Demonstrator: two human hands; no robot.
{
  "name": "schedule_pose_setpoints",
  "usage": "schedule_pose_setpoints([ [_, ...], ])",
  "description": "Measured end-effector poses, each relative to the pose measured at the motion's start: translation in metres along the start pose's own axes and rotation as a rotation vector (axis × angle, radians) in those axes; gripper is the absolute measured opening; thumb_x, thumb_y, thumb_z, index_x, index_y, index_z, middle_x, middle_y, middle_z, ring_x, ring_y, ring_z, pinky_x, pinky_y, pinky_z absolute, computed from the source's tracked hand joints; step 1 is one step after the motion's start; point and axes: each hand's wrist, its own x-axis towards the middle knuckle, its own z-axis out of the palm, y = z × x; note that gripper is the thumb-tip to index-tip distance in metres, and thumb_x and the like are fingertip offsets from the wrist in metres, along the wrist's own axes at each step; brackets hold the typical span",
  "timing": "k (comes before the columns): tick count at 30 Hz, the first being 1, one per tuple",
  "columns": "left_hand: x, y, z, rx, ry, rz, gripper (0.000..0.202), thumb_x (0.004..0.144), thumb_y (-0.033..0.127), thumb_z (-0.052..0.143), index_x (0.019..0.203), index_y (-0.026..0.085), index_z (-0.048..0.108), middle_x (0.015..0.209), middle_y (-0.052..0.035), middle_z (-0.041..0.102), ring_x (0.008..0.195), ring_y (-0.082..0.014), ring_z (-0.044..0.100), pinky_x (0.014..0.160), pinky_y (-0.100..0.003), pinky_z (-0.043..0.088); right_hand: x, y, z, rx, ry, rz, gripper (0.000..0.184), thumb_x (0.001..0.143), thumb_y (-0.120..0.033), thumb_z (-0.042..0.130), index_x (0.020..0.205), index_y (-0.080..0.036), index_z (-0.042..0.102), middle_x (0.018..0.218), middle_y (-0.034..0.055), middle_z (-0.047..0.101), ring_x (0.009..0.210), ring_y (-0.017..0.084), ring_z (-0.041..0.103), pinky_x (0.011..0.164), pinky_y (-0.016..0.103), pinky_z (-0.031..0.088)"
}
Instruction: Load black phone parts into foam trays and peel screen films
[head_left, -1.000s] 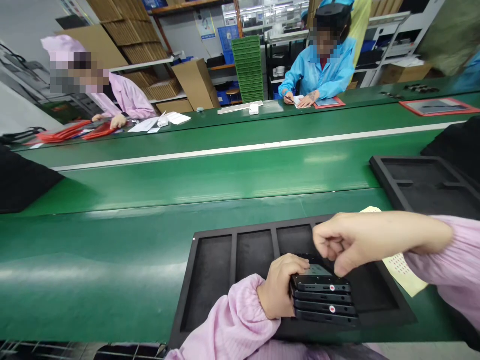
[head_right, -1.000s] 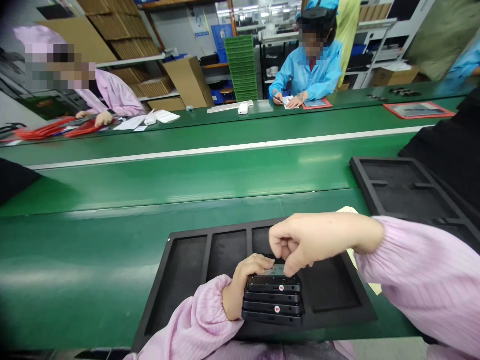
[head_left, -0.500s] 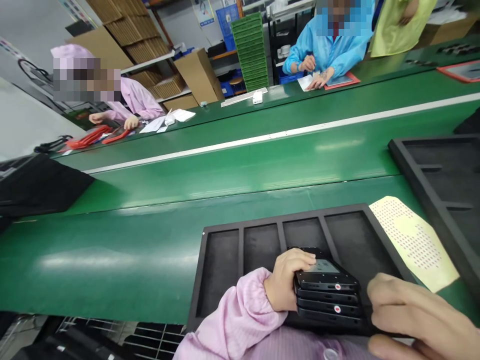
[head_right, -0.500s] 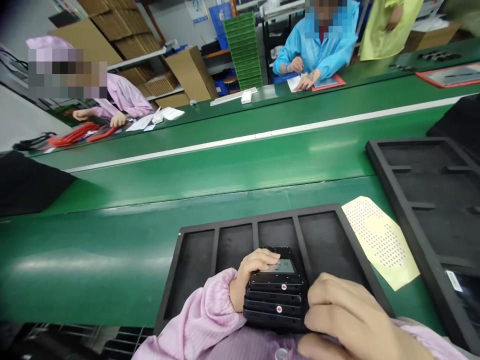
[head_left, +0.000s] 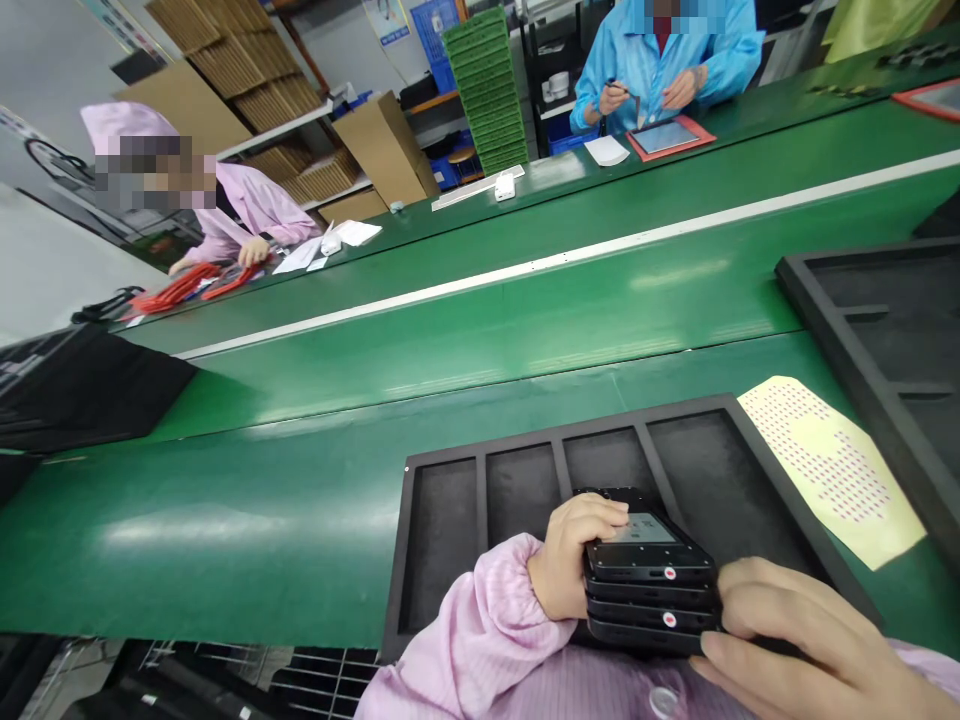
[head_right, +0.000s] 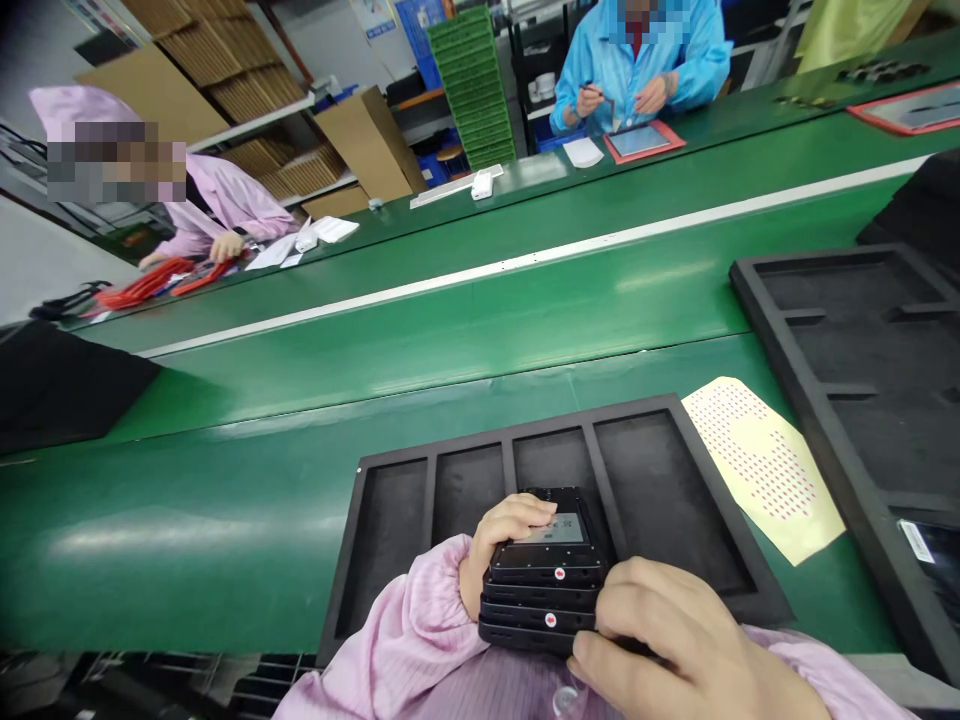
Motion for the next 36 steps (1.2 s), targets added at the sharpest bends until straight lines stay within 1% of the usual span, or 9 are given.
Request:
schedule_pose_setpoints([
  [5,-0.006,-0.004,-0.001,-0.038,-0.014,-0.02,0.034,0.084,0.047,0.053,0.102,0.019,0.048,0.087,-0.0065,0.064,0.086,-0.0179,0.066,0.079,-0.028,0.053,-0.01,0.001,0.006,-0.071,0.009,0.059,0.022,0.095,-0.018,0.041,0.094,-0.026,0.061,0.088,-0.0003,0.063,0.077,0.012,0.062,0.081,0.021,0.051],
  [8,-0.004,-0.005,-0.005,-0.09,-0.087,-0.01,0.06,0.072,0.067,0.055,0.109,0.019,0.046,0.091,-0.0072,0.061,0.087,-0.0202,0.064,0.079,-0.032,0.053,-0.012,0.002,0.007,-0.114,0.043,0.058,0.021,0.094,-0.019,0.044,0.093,-0.027,0.062,0.091,-0.0007,0.064,0.078,0.012,0.063,0.079,0.021,0.052],
  [11,0.004,-0.002,-0.011,-0.177,-0.179,-0.069,0.083,0.059,0.084,0.046,0.112,0.02,0.045,0.094,-0.0086,0.058,0.087,-0.0228,0.06,0.078,-0.038,0.053,-0.011,0.004,0.005,-0.124,0.051,0.007,0.021,0.094,-0.015,0.044,0.094,-0.025,0.063,0.096,0.0,0.066,0.082,0.013,0.064,0.078,0.022,0.053],
  [14,0.013,0.006,-0.015,-0.242,-0.227,-0.166,0.083,0.062,0.087,0.03,0.11,0.021,0.048,0.096,-0.0096,0.058,0.089,-0.0245,0.058,0.082,-0.044,0.049,-0.009,0.008,0.003,-0.131,0.094,-0.042,0.022,0.095,-0.013,0.042,0.093,-0.021,0.063,0.096,0.0022,0.068,0.085,0.013,0.064,0.079,0.023,0.053],
  [20,0.014,0.014,-0.014,-0.266,-0.155,-0.26,0.073,0.07,0.081,0.034,0.107,0.021,0.051,0.095,-0.0091,0.061,0.091,-0.026,0.057,0.088,-0.046,0.041,-0.009,0.012,-0.003,-0.151,0.061,-0.083,0.019,0.096,-0.015,0.045,0.094,-0.02,0.063,0.096,0.0023,0.069,0.092,0.014,0.064,0.082,0.024,0.055],
  [23,0.013,0.013,-0.016,-0.238,-0.107,-0.214,0.061,0.075,0.073,0.042,0.108,0.022,0.053,0.094,-0.0077,0.062,0.09,-0.0253,0.059,0.09,-0.046,0.039,-0.004,0.013,-0.006,-0.149,0.029,-0.084,0.017,0.096,-0.015,0.045,0.097,-0.019,0.062,0.099,0.003,0.069,0.093,0.015,0.064,0.082,0.024,0.055],
  [28,0.015,0.013,-0.023,-0.045,-0.061,-0.098,0.045,0.084,0.055,0.046,0.112,0.021,0.052,0.094,-0.0067,0.063,0.091,-0.0225,0.061,0.094,-0.046,0.038,0.011,0.014,-0.008,-0.144,0.139,-0.091,0.021,0.097,-0.016,0.043,0.084,-0.02,0.058,0.086,0.0023,0.071,0.077,0.012,0.068,0.071,0.019,0.057],
  [33,0.016,0.008,-0.027,0.105,-0.04,0.072,0.048,0.09,0.045,0.042,0.128,0.017,0.041,0.098,-0.0097,0.061,0.09,-0.0199,0.061,0.081,-0.038,0.05,0.0,0.026,-0.003,-0.13,0.151,-0.06,0.012,0.096,-0.019,0.047,0.093,-0.019,0.059,0.094,0.0044,0.069,0.086,0.014,0.066,0.082,0.024,0.055],
  [36,0.016,0.004,-0.028,0.1,0.011,0.082,0.038,0.092,0.033,0.039,0.127,0.02,0.043,0.098,-0.0086,0.062,0.086,-0.0194,0.062,0.075,-0.038,0.052,-0.007,0.036,-0.004,-0.145,0.184,0.008,0.009,0.093,-0.02,0.05,0.094,-0.021,0.06,0.093,0.0042,0.067,0.084,0.016,0.066,0.081,0.023,0.055],
])
